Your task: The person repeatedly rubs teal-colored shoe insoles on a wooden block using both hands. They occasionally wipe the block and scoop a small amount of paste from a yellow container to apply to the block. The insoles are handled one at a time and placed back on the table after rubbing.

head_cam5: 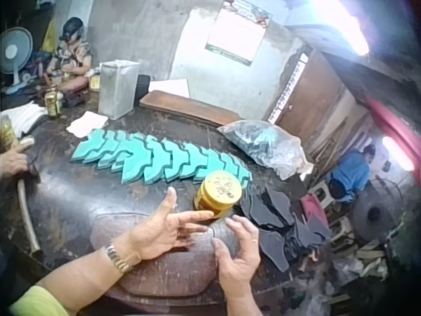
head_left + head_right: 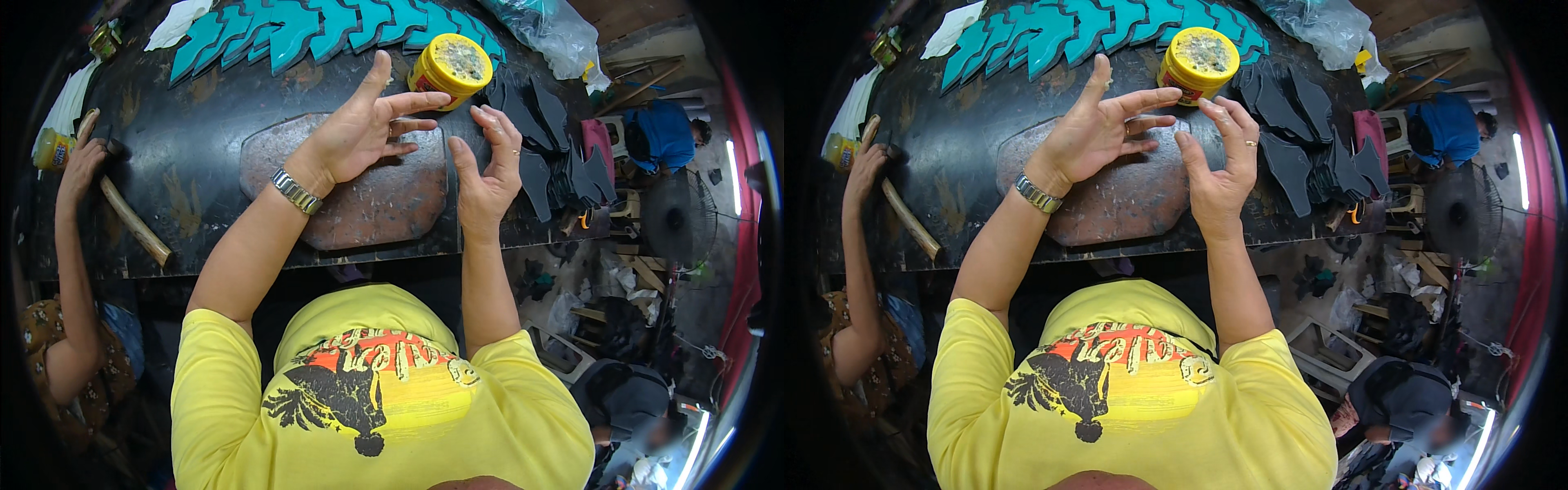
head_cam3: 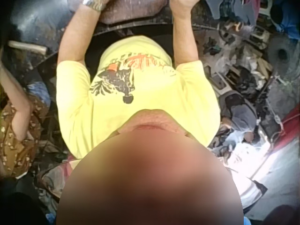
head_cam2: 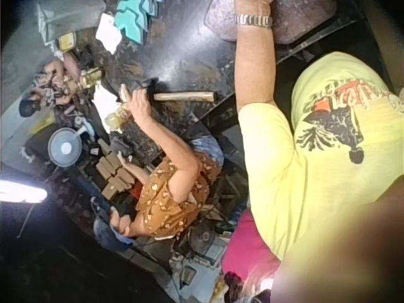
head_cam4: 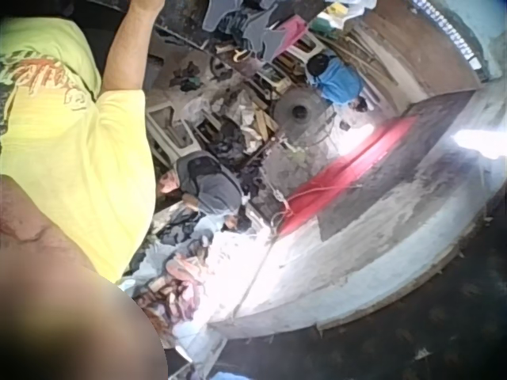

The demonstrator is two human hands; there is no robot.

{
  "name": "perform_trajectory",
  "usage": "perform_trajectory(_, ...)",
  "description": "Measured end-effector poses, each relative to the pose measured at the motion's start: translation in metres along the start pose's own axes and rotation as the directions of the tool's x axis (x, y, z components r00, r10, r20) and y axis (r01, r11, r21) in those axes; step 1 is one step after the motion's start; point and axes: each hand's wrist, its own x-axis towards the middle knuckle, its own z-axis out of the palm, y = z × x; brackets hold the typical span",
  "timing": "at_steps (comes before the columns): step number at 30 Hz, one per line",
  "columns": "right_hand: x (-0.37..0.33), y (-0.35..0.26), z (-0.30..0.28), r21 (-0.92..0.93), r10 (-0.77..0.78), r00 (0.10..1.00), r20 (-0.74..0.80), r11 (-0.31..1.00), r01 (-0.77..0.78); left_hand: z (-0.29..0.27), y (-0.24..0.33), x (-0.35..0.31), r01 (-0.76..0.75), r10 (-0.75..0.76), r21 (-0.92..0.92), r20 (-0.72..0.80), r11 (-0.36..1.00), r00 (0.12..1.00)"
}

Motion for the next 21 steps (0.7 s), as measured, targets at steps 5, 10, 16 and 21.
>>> perform_trajectory(5,0.013,-0.011,0.003,-0.219,-0.159,0.984,0.076,0.960,0.172,0.000,-0.001,0.002,0.036,-0.033,-0.063,0.047,0.997,0.998)
perform_trajectory(10,0.014,-0.020,0.022,0.193,0.007,0.990,0.139,0.981,-0.034,-0.003,-0.004,0.000,-0.016,0.018,-0.019,0.103,1.000,0.995)
perform_trajectory(16,0.003,-0.021,0.040,0.478,0.128,0.984,0.121,0.861,-0.171,0.000,-0.011,-0.007,-0.053,0.052,0.019,0.035,0.998,0.998)
perform_trajectory(21,0.009,-0.013,0.027,0.450,0.068,0.988,0.140,0.884,-0.125,0.001,-0.015,-0.001,0.030,-0.018,-0.063,0.181,0.998,0.983)
